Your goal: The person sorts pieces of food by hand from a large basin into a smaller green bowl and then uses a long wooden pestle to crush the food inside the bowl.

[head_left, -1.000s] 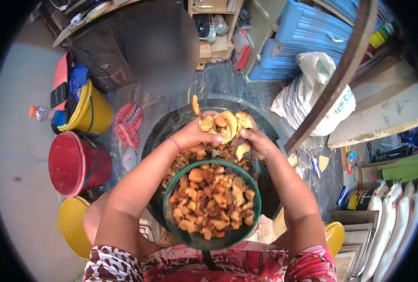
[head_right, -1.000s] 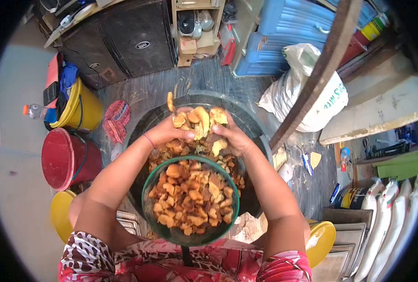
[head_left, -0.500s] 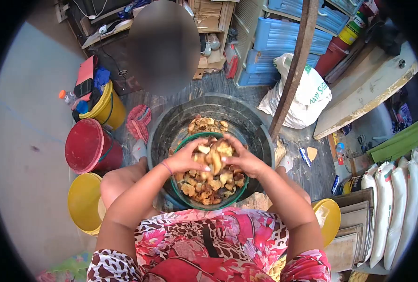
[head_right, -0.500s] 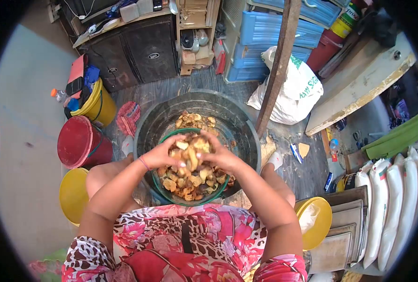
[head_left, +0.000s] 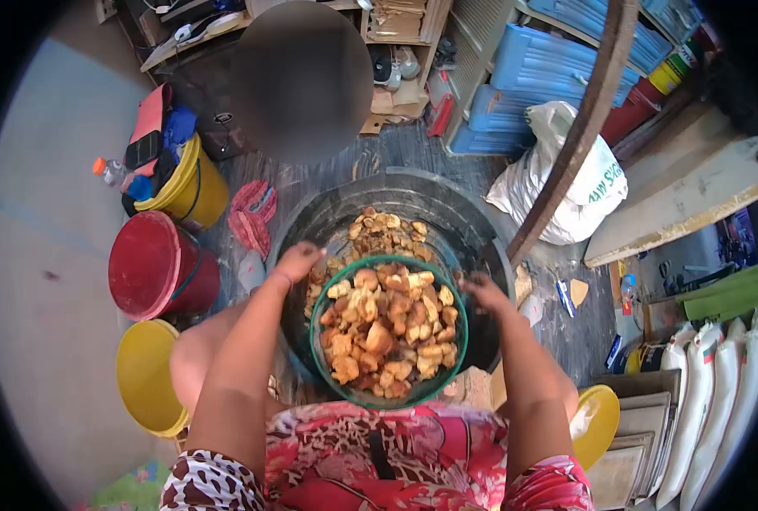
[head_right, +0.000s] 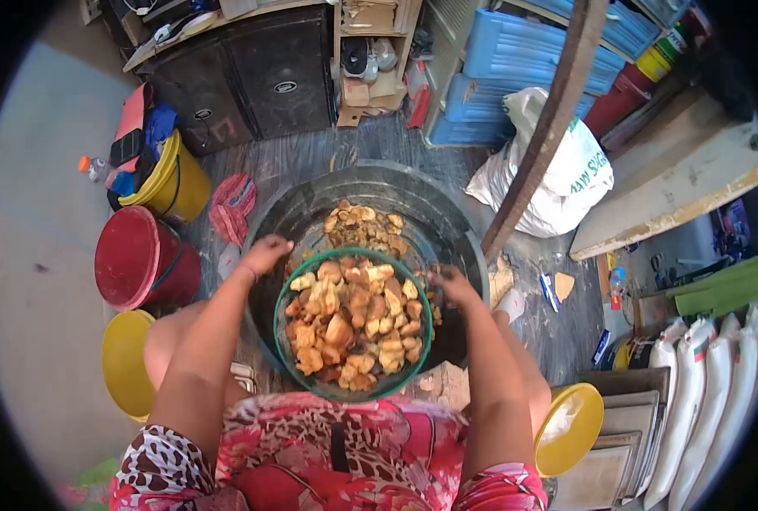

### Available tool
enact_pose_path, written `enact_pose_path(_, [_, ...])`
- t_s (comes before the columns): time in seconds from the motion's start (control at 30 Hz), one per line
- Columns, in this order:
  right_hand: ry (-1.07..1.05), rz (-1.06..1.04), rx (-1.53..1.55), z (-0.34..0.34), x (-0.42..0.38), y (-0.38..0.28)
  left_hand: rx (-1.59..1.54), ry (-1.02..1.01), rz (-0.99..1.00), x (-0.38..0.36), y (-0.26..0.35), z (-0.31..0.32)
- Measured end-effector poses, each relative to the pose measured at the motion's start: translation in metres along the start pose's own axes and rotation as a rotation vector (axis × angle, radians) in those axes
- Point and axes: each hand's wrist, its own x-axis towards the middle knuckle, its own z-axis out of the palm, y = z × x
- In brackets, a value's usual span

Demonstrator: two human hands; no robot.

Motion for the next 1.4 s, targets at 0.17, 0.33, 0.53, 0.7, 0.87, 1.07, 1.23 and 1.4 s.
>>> enact_pose_path(0.17, [0.177,0.354,0.251,0.019,0.102,0.146,-0.038,-0.233,-0.479,0.067,-0.210,0.068])
enact_pose_path(0.33, [0.104,0.323,0.498,0.066,0.103,0.083,-0.054,-0.326,-0.657,0.056,-0.138,0.091])
enact_pose_path(0.53, [-0.093,0.269,0.122,0.074,0.166,0.044,-0.310,-0.341,-0.714,0.077,-0.018,0.095])
enact_pose_path(0.7, [-0.124,0.056,0.047,0.089,0.207,0.025,-0.356,-0.728,-0.465,0.125,-0.044,0.132])
enact_pose_path(0.87, [-0.244,0.045,0.161,0.090,0.198,-0.010,-0.338,-0.746,-0.453,0.120,0.017,0.124])
enact_pose_path(1.07, [-0.208,-0.030,0.222,0.086,0.203,0.001,-0.457,-0.796,-0.271,0.114,0.035,0.126])
enact_pose_path(1.23, [-0.165,-0.056,0.294,0.061,0.154,-0.047,-0.305,-0.787,-0.344,0.110,0.059,0.123])
enact_pose_path(1.4, [-0.186,-0.181,0.429,0.040,0.078,-0.105,-0.423,-0.714,-0.045,0.058,0.177,0.078])
